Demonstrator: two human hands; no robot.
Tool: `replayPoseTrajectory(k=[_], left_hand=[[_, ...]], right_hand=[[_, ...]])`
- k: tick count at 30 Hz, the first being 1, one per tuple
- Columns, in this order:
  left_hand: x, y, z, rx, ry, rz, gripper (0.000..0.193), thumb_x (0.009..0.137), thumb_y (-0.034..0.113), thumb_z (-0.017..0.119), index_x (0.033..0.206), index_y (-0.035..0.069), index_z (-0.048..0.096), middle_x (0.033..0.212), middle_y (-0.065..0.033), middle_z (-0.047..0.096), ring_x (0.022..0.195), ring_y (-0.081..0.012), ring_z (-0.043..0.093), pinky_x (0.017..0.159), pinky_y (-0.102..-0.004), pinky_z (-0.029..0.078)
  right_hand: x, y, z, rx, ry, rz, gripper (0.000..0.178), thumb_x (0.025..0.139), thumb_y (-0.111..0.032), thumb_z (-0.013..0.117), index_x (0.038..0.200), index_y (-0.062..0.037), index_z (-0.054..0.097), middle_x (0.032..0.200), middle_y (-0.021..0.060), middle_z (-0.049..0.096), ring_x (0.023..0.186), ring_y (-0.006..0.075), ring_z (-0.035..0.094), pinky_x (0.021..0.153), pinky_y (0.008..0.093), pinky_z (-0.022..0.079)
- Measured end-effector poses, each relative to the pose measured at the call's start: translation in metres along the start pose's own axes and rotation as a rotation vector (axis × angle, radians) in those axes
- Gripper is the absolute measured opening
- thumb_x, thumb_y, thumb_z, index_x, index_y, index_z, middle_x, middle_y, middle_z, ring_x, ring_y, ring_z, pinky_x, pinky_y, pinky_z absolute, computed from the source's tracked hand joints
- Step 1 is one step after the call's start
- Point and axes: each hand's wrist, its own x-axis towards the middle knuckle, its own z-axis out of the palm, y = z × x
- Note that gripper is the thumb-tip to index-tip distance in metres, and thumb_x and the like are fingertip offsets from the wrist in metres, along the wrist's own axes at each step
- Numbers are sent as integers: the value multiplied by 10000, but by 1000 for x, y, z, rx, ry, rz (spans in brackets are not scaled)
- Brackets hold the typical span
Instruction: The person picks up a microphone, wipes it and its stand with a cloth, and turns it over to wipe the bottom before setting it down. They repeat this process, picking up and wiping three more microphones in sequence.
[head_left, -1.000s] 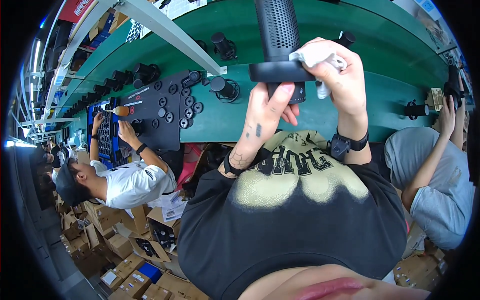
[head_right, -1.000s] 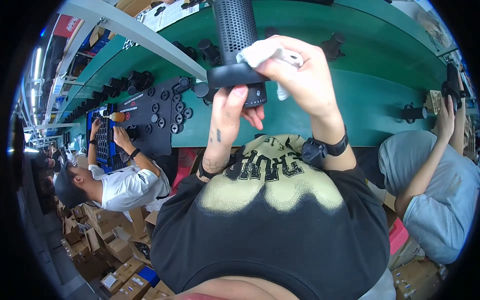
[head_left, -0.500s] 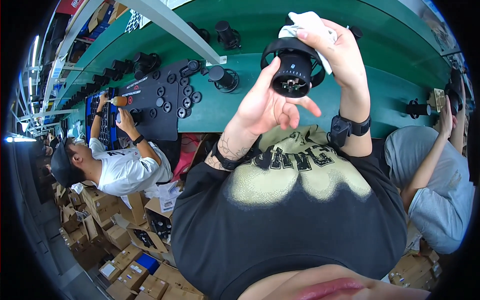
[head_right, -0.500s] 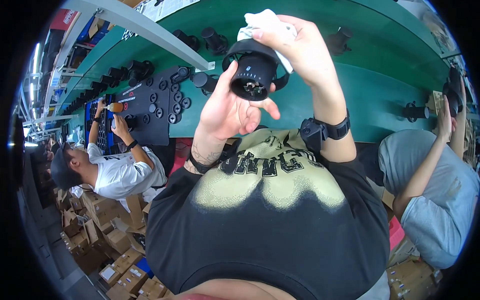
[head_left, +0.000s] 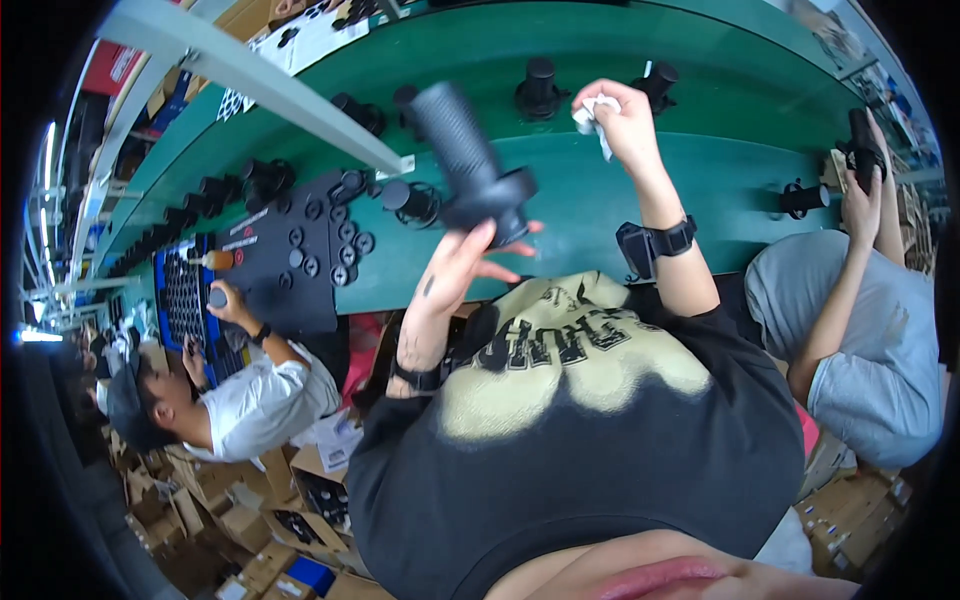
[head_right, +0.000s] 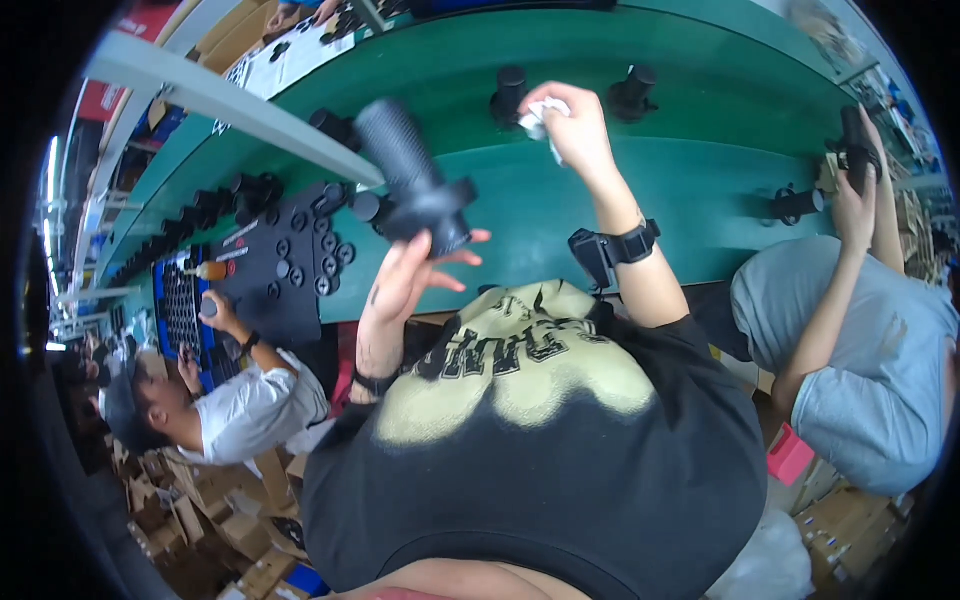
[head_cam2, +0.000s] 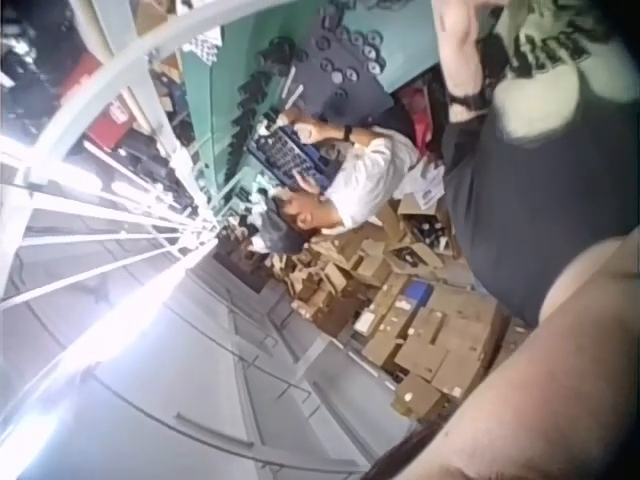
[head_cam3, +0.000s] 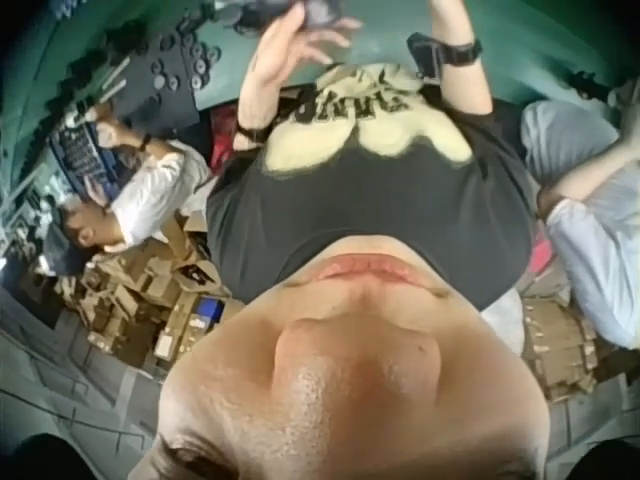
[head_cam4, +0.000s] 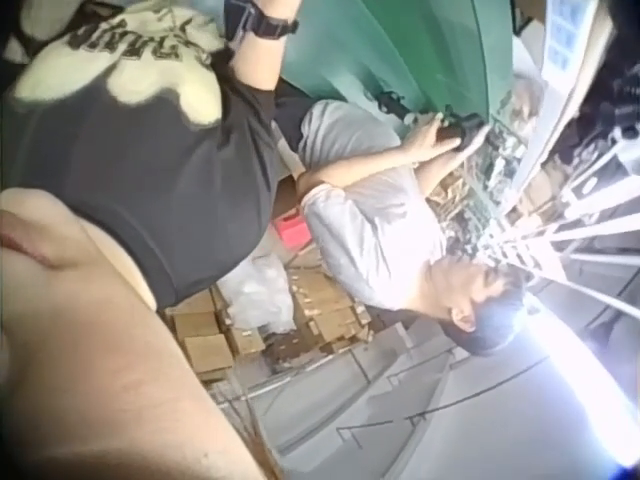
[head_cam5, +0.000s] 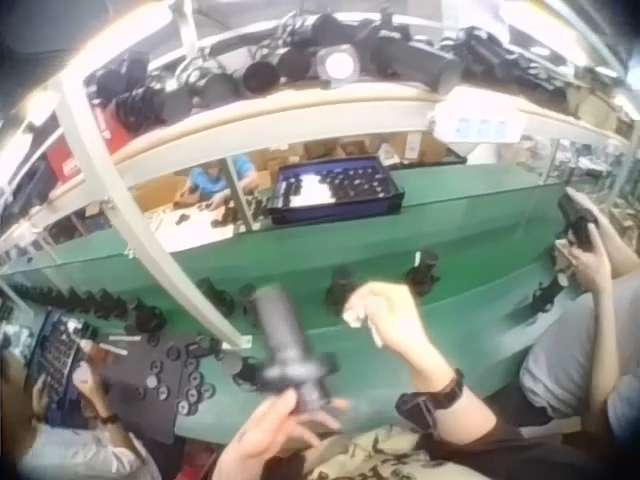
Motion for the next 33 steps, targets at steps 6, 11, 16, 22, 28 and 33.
replayPoseTrajectory(k=[6,11,16,22,28,33], left_hand=[[-51,-136,-87,453,491,-92,495,801,139,700,1239,11,509,1109,-73,632,969,-135,586,851,-313,487],[-46,-215,-109,287,643,139,539,682,209,803,1136,21,582,1047,-68,641,930,-181,603,845,-319,469],[-42,-233,-114,749,857,119,657,662,326,788,1211,54,551,1037,-117,625,1013,-250,578,922,-382,411],[-6,-255,-118,1098,895,128,735,686,481,691,1278,83,515,1160,-137,563,1138,-260,482,1010,-458,271],[-4,-256,-117,1315,909,64,773,730,557,632,1292,43,500,1362,-111,431,1278,-264,364,1075,-481,192],[2,-267,-127,1607,846,2,788,805,560,554,1374,38,392,1467,-160,301,1396,-257,203,1137,-499,87]], right_hand=[[29,160,-118,-208,230,192,357,774,-206,649,1103,-81,583,917,93,660,806,193,620,707,304,480],[79,206,-214,-792,322,67,776,728,-308,748,1376,-142,354,1031,194,638,868,314,628,751,389,483],[89,190,-188,-880,201,148,708,737,-306,752,1339,-181,401,1048,215,636,924,355,633,770,426,484],[25,117,-135,-834,415,31,583,747,-290,739,1240,-170,453,1012,211,636,901,350,635,759,425,486],[-79,47,-24,-525,83,136,545,720,-232,740,1205,-167,500,988,186,643,878,307,644,765,386,493],[-108,48,46,-668,-178,157,589,696,-177,752,1217,-178,476,972,165,641,893,327,643,757,395,503]])
